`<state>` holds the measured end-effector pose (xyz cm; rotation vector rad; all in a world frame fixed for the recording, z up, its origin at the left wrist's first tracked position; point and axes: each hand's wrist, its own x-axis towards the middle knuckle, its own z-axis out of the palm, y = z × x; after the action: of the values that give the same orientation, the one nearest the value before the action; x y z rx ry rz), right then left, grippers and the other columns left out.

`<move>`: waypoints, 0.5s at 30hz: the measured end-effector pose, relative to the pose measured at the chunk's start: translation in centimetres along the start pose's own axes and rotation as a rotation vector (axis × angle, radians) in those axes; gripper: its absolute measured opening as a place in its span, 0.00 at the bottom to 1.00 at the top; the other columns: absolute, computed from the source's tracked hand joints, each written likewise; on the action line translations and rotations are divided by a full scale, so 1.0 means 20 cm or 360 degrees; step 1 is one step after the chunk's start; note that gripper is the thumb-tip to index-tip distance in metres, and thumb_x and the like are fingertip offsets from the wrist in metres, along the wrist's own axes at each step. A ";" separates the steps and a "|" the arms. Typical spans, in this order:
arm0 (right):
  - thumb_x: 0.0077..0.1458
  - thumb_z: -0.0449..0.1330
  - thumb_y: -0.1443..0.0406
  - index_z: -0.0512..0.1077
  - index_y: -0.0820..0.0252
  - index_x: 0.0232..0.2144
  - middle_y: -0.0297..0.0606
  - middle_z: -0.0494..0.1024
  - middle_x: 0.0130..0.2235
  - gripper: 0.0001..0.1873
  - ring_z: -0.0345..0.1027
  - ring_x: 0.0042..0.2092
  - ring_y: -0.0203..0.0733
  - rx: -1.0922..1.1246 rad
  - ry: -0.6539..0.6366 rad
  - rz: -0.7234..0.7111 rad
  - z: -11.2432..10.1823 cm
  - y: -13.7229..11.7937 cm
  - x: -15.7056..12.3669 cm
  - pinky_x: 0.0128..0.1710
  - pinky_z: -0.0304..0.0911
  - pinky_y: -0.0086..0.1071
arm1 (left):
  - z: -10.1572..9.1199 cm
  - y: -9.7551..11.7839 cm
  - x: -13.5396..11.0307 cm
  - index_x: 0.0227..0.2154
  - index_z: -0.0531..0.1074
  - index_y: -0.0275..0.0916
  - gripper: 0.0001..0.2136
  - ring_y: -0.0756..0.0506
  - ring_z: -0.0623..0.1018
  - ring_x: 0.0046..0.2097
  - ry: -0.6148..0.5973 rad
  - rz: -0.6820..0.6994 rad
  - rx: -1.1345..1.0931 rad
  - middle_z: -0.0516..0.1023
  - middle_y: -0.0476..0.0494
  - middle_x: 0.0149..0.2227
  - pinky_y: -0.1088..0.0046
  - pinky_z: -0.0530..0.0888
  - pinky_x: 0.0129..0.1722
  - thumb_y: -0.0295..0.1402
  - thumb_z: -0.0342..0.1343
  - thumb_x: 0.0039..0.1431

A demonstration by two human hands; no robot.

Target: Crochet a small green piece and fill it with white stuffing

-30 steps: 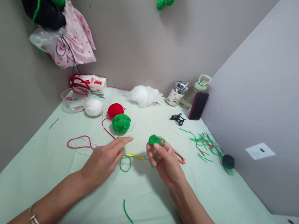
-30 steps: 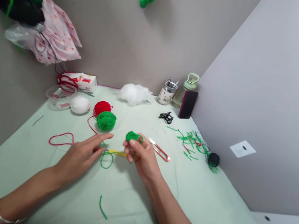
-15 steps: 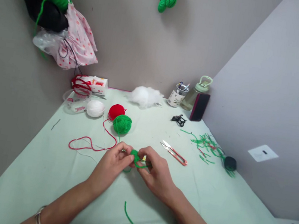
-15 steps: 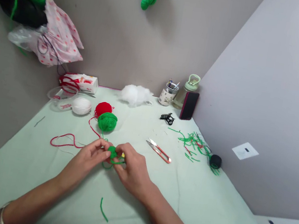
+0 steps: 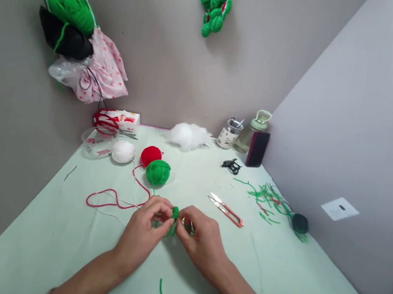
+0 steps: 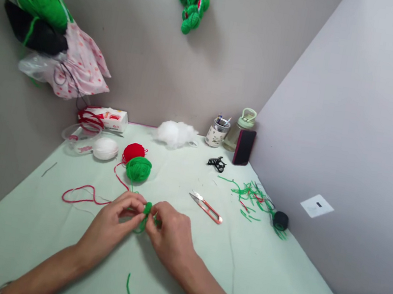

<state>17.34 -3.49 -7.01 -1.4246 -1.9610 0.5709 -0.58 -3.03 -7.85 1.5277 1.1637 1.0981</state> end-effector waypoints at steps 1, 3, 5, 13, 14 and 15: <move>0.57 0.58 0.68 0.71 0.55 0.28 0.31 0.73 0.26 0.06 0.63 0.26 0.35 -0.0038 0.0053 -0.0034 0.00 0.00 0.00 0.28 0.55 0.29 | 0.01 -0.01 0.00 0.29 0.70 0.41 0.03 0.43 0.80 0.45 0.0028 0.0038 0.0043 0.77 0.41 0.44 0.63 0.79 0.47 0.31 0.58 0.57; 0.57 0.57 0.67 0.71 0.55 0.28 0.32 0.74 0.27 0.06 0.64 0.26 0.36 -0.0024 0.0092 -0.0063 0.01 0.00 -0.01 0.29 0.56 0.29 | 0.02 -0.02 -0.01 0.29 0.65 0.42 0.05 0.43 0.80 0.44 0.0075 0.0052 0.0055 0.77 0.42 0.42 0.62 0.79 0.46 0.30 0.57 0.56; 0.59 0.58 0.66 0.71 0.54 0.30 0.31 0.74 0.27 0.05 0.64 0.26 0.35 0.0037 0.0015 -0.0029 0.00 -0.01 -0.01 0.28 0.57 0.28 | 0.02 -0.03 -0.01 0.29 0.62 0.43 0.07 0.44 0.80 0.41 0.0078 -0.0015 -0.0028 0.77 0.44 0.40 0.63 0.79 0.44 0.30 0.57 0.57; 0.61 0.61 0.65 0.74 0.54 0.34 0.29 0.72 0.25 0.03 0.63 0.25 0.36 0.0007 -0.0033 -0.0071 0.01 -0.02 -0.03 0.26 0.54 0.29 | -0.01 0.02 0.01 0.37 0.70 0.41 0.09 0.45 0.79 0.39 -0.0117 -0.0294 -0.0486 0.77 0.47 0.36 0.69 0.76 0.39 0.39 0.61 0.59; 0.62 0.60 0.65 0.75 0.54 0.36 0.29 0.73 0.26 0.03 0.64 0.25 0.36 -0.0001 -0.0063 -0.0117 0.01 -0.02 -0.04 0.27 0.55 0.29 | -0.01 0.02 0.01 0.35 0.68 0.41 0.09 0.46 0.78 0.38 -0.0133 -0.0302 -0.0508 0.76 0.48 0.35 0.70 0.75 0.39 0.37 0.61 0.58; 0.63 0.60 0.65 0.76 0.54 0.38 0.30 0.75 0.27 0.04 0.66 0.25 0.36 -0.0018 -0.0120 -0.0174 -0.01 -0.02 -0.04 0.27 0.57 0.29 | -0.01 0.02 0.01 0.33 0.66 0.42 0.08 0.46 0.78 0.38 -0.0125 -0.0295 -0.0514 0.76 0.48 0.35 0.70 0.75 0.38 0.35 0.61 0.57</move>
<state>17.28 -4.42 -6.80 -1.3105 -2.0903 0.5720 -0.74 -2.77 -7.45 1.1793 0.9972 1.0341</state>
